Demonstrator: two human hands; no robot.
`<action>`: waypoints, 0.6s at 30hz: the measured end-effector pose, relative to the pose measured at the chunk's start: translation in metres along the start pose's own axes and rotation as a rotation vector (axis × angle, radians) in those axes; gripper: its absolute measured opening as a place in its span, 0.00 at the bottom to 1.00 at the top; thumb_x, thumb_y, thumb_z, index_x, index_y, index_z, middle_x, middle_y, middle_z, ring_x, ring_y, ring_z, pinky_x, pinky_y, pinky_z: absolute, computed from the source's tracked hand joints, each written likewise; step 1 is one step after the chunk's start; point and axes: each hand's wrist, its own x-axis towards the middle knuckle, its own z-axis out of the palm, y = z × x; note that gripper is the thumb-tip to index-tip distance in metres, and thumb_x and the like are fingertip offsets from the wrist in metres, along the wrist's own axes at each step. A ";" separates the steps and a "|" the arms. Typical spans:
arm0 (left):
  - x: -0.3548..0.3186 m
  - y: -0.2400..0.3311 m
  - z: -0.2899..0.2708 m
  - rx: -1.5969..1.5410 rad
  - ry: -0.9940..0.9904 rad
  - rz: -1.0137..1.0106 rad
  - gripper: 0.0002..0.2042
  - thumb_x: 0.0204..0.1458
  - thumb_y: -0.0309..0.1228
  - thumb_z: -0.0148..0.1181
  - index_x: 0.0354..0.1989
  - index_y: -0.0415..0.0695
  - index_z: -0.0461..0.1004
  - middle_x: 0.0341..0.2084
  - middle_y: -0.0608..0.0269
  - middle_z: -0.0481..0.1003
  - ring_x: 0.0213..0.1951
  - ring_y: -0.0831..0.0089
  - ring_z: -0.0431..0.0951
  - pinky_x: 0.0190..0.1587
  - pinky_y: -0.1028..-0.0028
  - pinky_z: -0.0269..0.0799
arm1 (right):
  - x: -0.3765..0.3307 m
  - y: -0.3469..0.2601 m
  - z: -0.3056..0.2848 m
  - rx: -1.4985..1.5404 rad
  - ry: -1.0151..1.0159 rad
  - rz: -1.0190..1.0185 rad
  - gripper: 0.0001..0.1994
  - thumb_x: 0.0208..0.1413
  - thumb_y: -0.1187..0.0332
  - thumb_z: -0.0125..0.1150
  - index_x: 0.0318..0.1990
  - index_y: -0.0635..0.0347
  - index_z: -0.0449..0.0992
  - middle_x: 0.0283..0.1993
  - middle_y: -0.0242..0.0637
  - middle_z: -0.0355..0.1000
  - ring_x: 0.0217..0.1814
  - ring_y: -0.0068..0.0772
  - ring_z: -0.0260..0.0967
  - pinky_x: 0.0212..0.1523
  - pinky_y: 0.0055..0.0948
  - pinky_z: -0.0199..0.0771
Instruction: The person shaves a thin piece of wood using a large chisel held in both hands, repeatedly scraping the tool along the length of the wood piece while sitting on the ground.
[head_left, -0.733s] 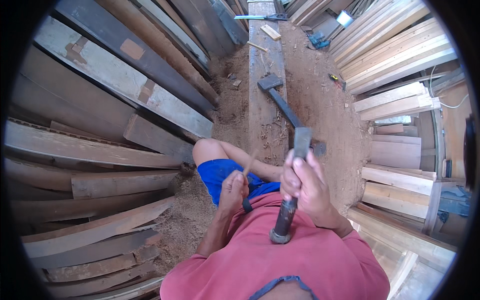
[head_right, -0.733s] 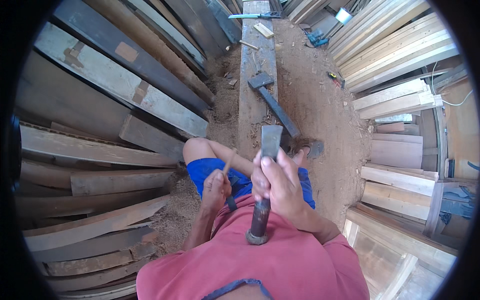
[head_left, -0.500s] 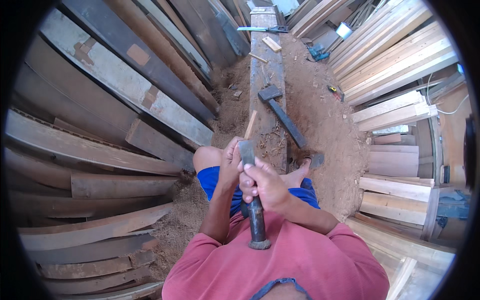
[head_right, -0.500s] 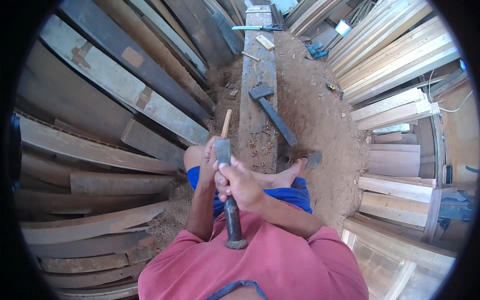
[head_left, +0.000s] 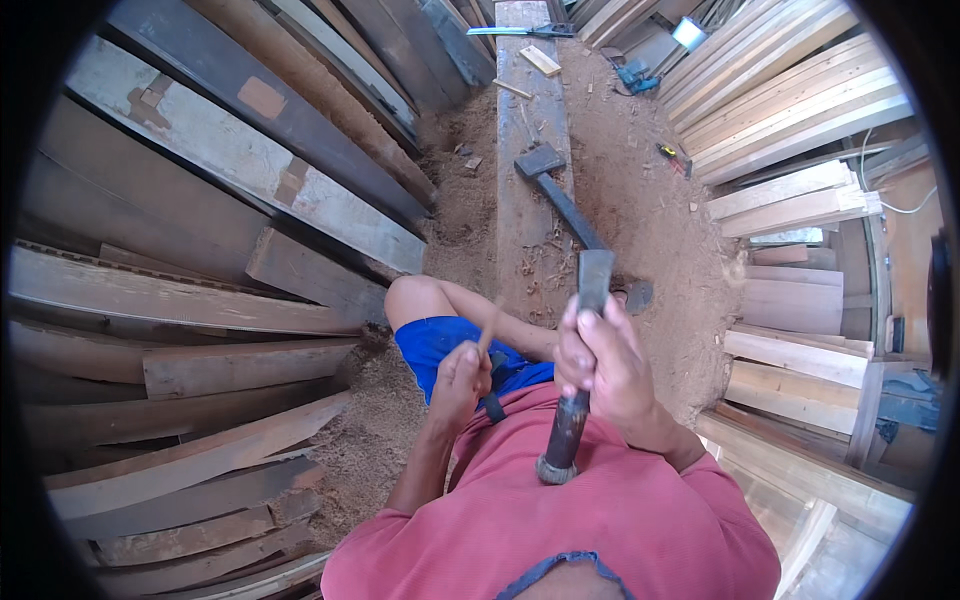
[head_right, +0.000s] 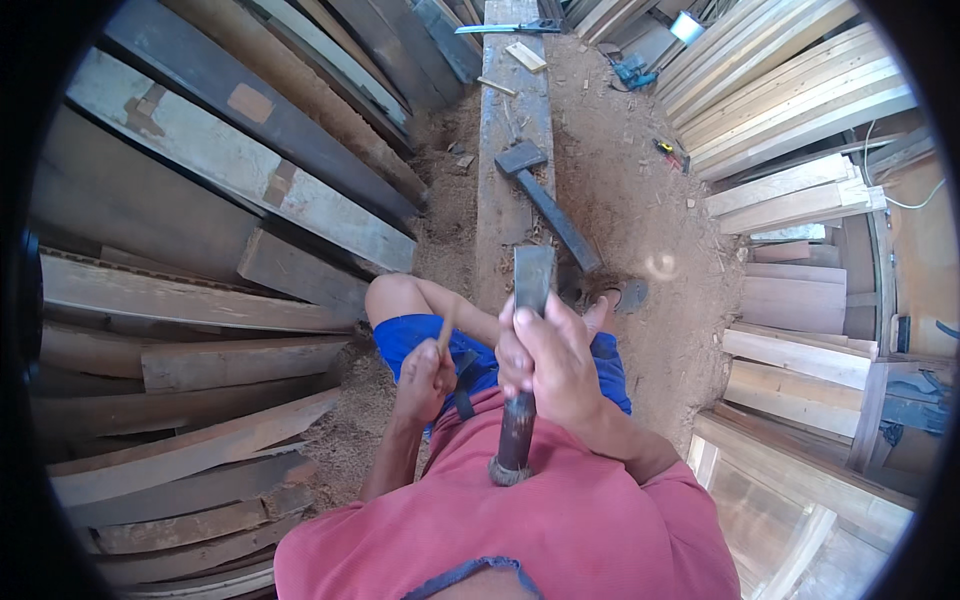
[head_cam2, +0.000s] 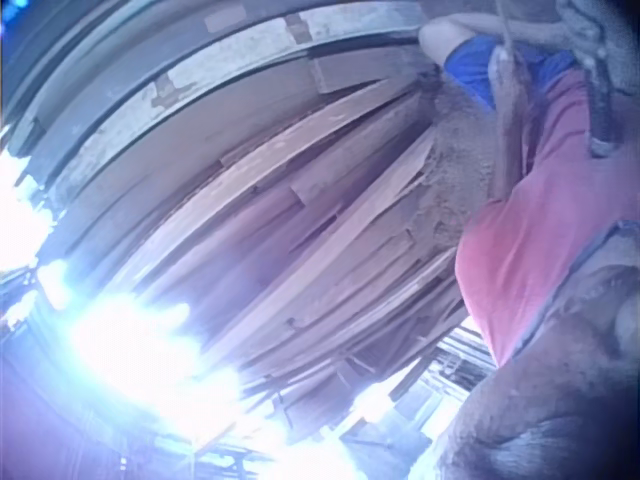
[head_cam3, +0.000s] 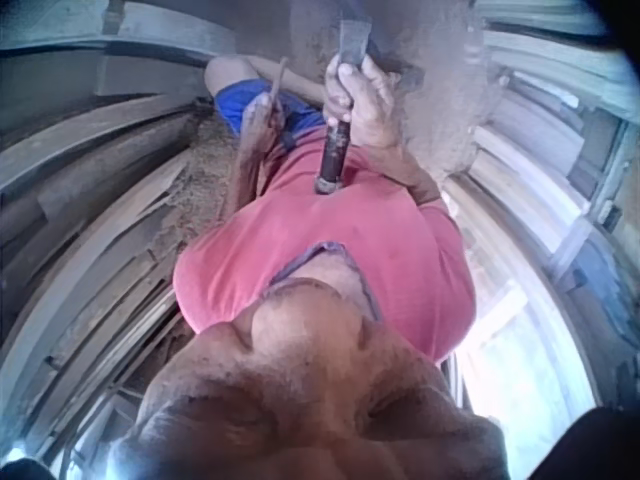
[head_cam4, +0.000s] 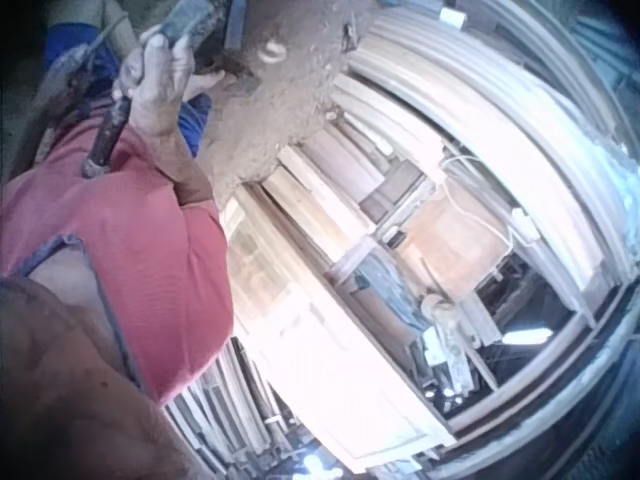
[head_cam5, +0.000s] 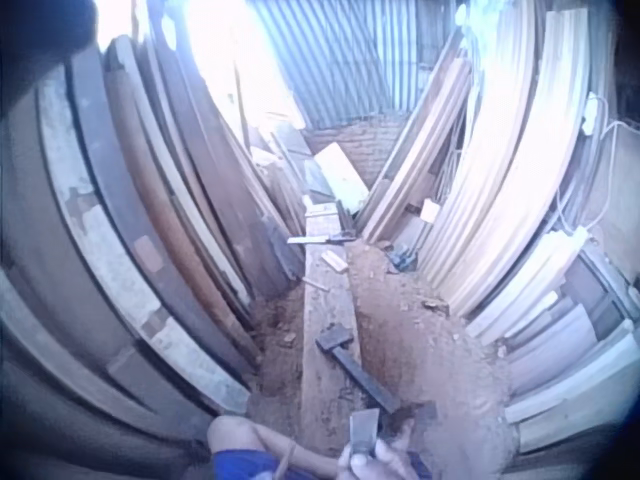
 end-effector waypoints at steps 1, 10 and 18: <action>0.002 -0.002 0.002 0.003 0.002 -0.009 0.16 0.66 0.37 0.41 0.27 0.42 0.65 0.14 0.70 0.61 0.16 0.80 0.57 0.20 0.76 0.53 | 0.007 0.008 -0.003 0.007 0.006 0.004 0.07 0.67 0.64 0.43 0.43 0.56 0.62 0.21 0.25 0.55 0.15 0.15 0.49 0.19 0.22 0.62; 0.080 0.049 0.031 -0.093 0.051 0.066 0.15 0.65 0.46 0.46 0.32 0.50 0.67 0.19 0.78 0.64 0.19 0.89 0.62 0.21 0.83 0.57 | 0.031 0.055 0.021 0.117 -0.070 0.361 0.07 0.66 0.64 0.44 0.40 0.56 0.65 0.21 0.24 0.55 0.15 0.14 0.51 0.19 0.22 0.63; 0.048 0.044 0.043 -0.247 -0.040 0.122 0.14 0.66 0.44 0.44 0.33 0.49 0.68 0.17 0.77 0.65 0.18 0.88 0.62 0.20 0.83 0.57 | 0.014 0.051 0.018 0.015 -0.097 0.280 0.08 0.66 0.63 0.45 0.40 0.57 0.64 0.20 0.24 0.54 0.15 0.15 0.51 0.18 0.22 0.62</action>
